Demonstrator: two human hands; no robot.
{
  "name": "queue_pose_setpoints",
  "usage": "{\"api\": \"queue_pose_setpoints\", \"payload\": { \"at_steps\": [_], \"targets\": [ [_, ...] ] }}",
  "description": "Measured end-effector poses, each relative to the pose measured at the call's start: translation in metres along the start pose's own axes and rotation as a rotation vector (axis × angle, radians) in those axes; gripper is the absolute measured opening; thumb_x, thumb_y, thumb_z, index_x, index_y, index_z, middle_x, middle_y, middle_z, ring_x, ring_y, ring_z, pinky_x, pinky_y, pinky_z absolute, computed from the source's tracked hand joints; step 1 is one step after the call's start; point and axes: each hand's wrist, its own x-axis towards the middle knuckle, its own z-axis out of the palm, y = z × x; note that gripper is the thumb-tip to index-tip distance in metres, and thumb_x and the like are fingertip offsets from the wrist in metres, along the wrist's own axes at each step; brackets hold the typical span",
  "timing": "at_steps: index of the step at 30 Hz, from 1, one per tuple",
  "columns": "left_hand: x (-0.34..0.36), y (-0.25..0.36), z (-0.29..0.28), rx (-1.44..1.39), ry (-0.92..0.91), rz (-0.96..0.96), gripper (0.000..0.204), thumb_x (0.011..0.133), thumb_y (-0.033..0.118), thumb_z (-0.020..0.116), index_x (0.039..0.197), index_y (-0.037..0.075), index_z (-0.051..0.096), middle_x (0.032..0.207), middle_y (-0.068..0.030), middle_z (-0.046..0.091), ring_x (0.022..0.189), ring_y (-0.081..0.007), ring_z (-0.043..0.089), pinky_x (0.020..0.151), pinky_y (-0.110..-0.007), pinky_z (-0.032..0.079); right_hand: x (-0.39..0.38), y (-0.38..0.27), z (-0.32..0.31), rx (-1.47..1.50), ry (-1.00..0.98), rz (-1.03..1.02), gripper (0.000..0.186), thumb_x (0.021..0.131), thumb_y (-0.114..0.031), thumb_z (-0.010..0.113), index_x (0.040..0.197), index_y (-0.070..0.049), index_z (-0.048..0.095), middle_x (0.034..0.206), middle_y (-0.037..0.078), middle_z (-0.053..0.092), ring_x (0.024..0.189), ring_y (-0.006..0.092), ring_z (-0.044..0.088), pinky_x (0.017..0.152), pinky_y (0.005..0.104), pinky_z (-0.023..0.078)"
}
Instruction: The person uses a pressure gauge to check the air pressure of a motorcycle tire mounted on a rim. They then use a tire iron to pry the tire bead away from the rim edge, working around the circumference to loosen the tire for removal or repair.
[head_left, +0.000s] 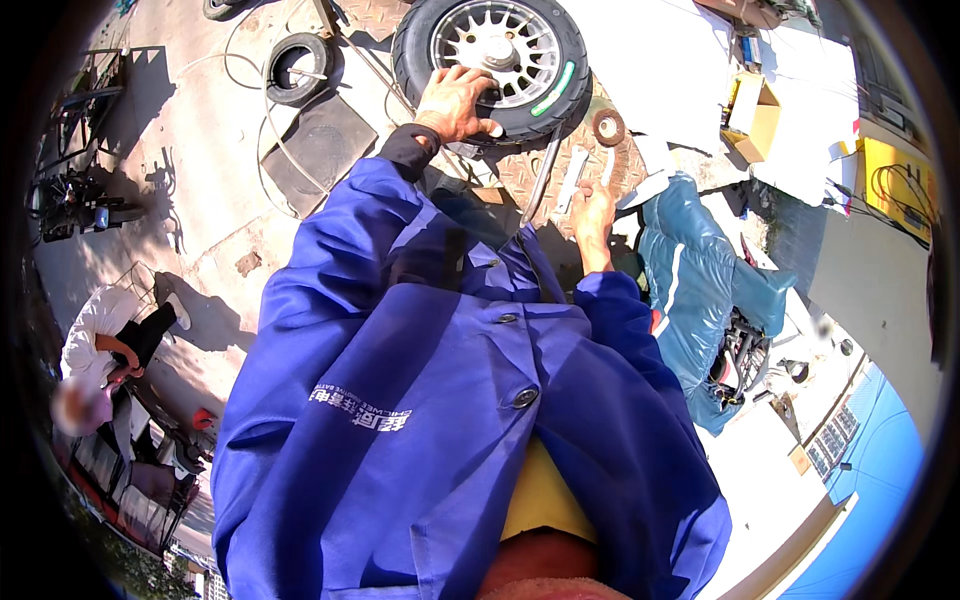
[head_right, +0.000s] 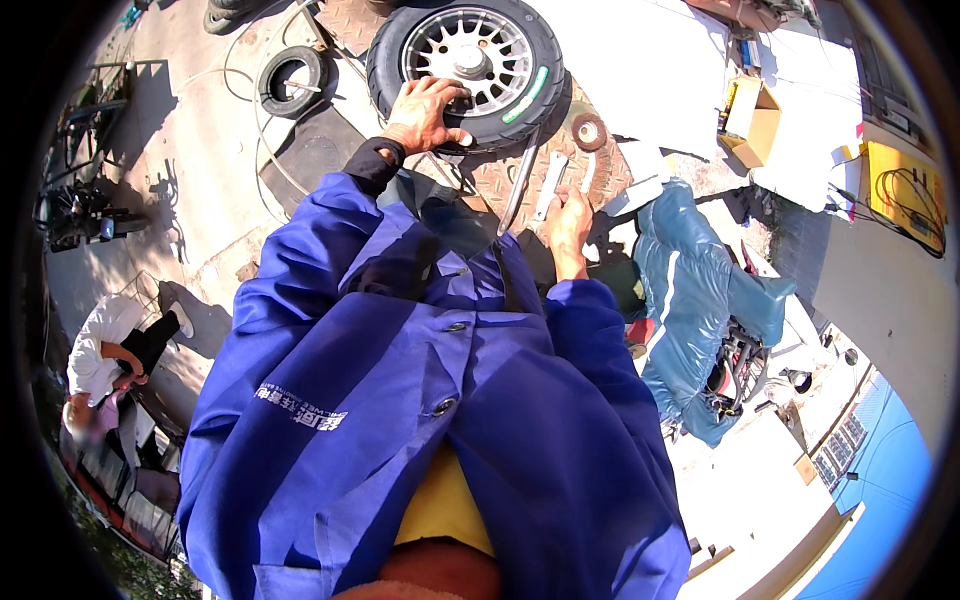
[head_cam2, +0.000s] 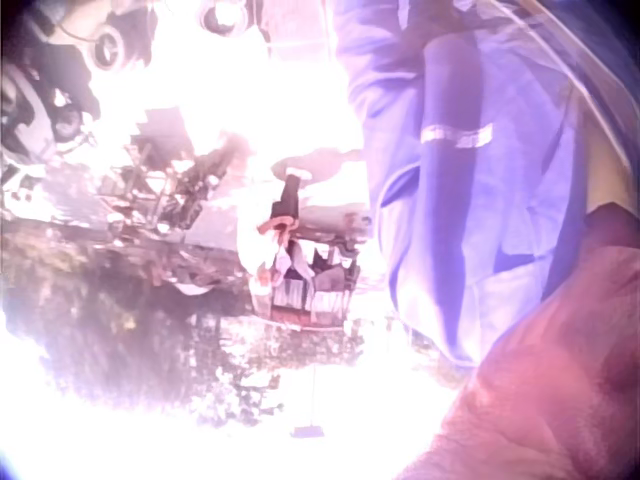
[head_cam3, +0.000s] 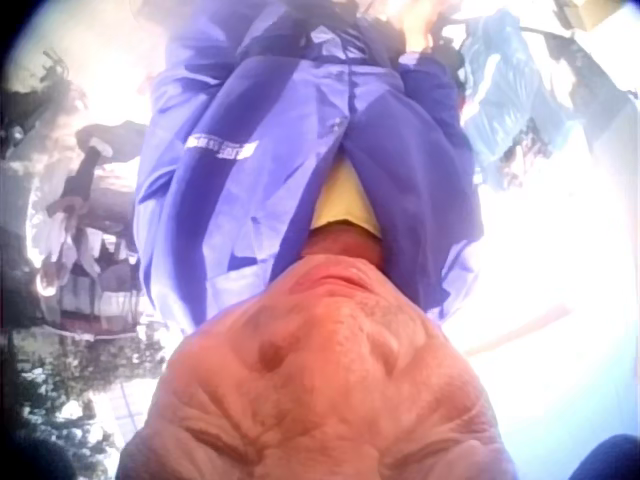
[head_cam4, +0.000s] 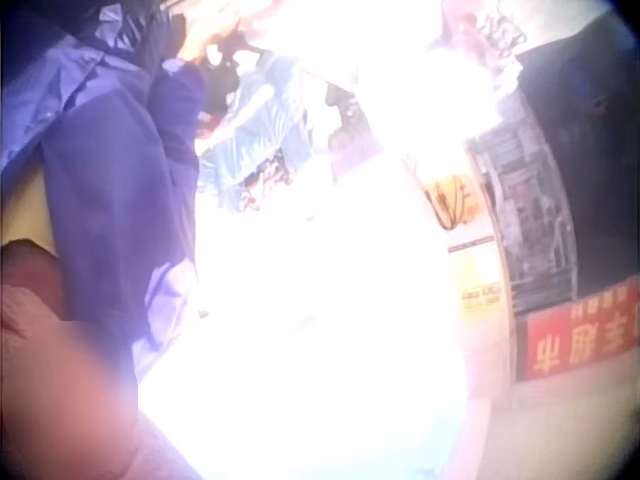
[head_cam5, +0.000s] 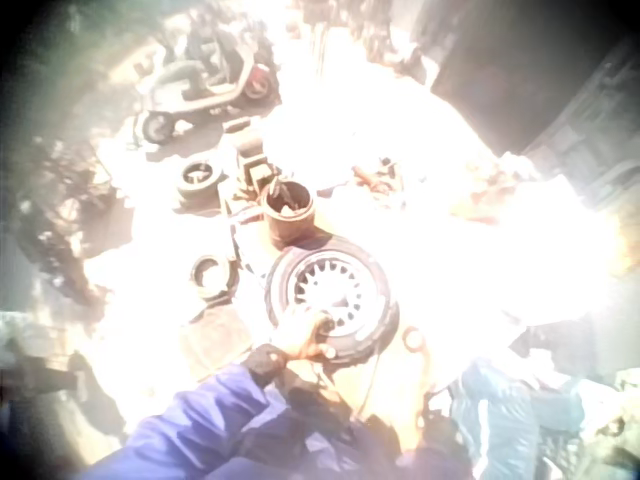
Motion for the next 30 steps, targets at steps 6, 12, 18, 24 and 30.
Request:
{"api": "queue_pose_setpoints", "payload": {
  "at_steps": [6,12,18,24,30],
  "targets": [
    [0.003,-0.003,0.006,0.018,-0.022,0.005,0.086,0.068,0.062,0.086,0.137,0.015,0.065,0.139,-0.0046,0.062,0.132,-0.0288,0.053,0.112,-0.046,0.035,-0.004,-0.018,-0.004,-0.107,-0.05,-0.052,0.023,0.087,-0.012,0.073,0.11,-0.005,0.072,0.106,0.012,0.071,0.1,0.0355,0.07,0.087,0.0462,0.054],
    [0.005,-0.005,0.008,0.049,-0.032,0.018,0.091,0.07,0.069,0.082,0.141,0.015,0.063,0.142,-0.006,0.061,0.135,-0.0302,0.051,0.116,-0.047,0.033,0.001,-0.022,0.0,-0.351,-0.02,-0.069,0.039,0.085,-0.026,0.077,0.119,-0.009,0.069,0.125,0.013,0.066,0.12,0.0341,0.063,0.098,0.0526,0.049],
    [0.003,-0.003,0.008,0.119,-0.053,0.024,0.095,0.073,0.071,0.078,0.147,0.015,0.058,0.146,-0.0075,0.057,0.137,-0.0295,0.05,0.118,-0.046,0.032,-0.005,-0.023,0.005,-0.461,-0.049,-0.034,0.046,0.085,-0.027,0.078,0.124,-0.006,0.069,0.132,0.014,0.066,0.128,0.0341,0.059,0.105,0.0544,0.044],
    [0.004,-0.002,0.01,0.118,-0.005,0.039,0.096,0.071,0.071,0.079,0.147,0.015,0.057,0.146,-0.0072,0.057,0.137,-0.0297,0.05,0.117,-0.047,0.032,-0.008,-0.006,0.008,-0.401,0.023,-0.062,0.032,0.085,-0.023,0.079,0.113,-0.011,0.072,0.122,0.011,0.068,0.12,0.033,0.063,0.097,0.0515,0.045],
    [0.006,-0.004,0.005,0.064,-0.066,-0.012,0.09,0.068,0.067,0.083,0.141,0.02,0.061,0.142,-0.0033,0.06,0.134,-0.0299,0.051,0.117,-0.047,0.032,-0.003,-0.014,0.008,-0.334,0.04,-0.157,0.028,0.086,-0.019,0.077,0.113,-0.014,0.073,0.114,0.009,0.067,0.116,0.0316,0.063,0.096,0.049,0.044]
  ]
}}
